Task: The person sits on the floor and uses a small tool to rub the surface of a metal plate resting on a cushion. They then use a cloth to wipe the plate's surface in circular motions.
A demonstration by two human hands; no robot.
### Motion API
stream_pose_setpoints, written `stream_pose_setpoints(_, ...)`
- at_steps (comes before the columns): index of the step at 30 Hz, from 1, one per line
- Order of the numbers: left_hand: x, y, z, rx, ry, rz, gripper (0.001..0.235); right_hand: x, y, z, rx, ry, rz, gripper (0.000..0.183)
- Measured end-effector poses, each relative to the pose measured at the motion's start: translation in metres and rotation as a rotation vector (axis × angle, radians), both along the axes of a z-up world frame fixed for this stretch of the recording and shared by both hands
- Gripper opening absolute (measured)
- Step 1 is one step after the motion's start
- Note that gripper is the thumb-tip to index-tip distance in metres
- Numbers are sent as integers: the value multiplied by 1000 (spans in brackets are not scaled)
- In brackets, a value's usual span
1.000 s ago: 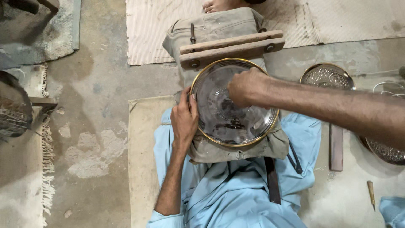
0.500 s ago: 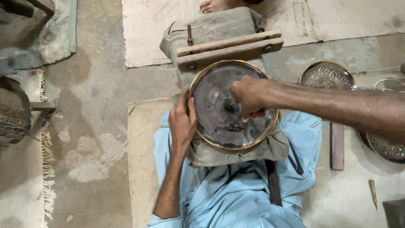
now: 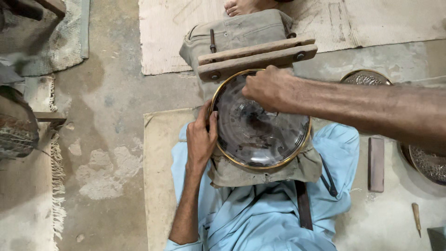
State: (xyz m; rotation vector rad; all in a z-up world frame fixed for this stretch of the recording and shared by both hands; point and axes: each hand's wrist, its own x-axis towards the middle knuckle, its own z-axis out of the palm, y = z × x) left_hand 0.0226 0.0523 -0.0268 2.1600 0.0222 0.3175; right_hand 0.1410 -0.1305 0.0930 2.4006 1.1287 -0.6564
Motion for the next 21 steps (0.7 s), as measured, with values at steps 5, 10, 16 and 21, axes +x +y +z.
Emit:
stream_pose_setpoints(5, 0, 0, 1, 0, -48, -6, 34, -11, 20, -21, -3, -160, 429, 5)
stream_pose_setpoints(10, -1, -1, 23, 154, 105, 73, 33, -39, 26, -23, -216, -372, 560, 8)
stream_pose_setpoints(16, -14, -16, 44, 149, -22, 93, 29, -51, 28, -19, -206, -213, 228, 9)
stream_pose_setpoints(21, -9, -38, 42, -69, -59, -247, 20, -28, 5, -13, 96, -128, 225, 23)
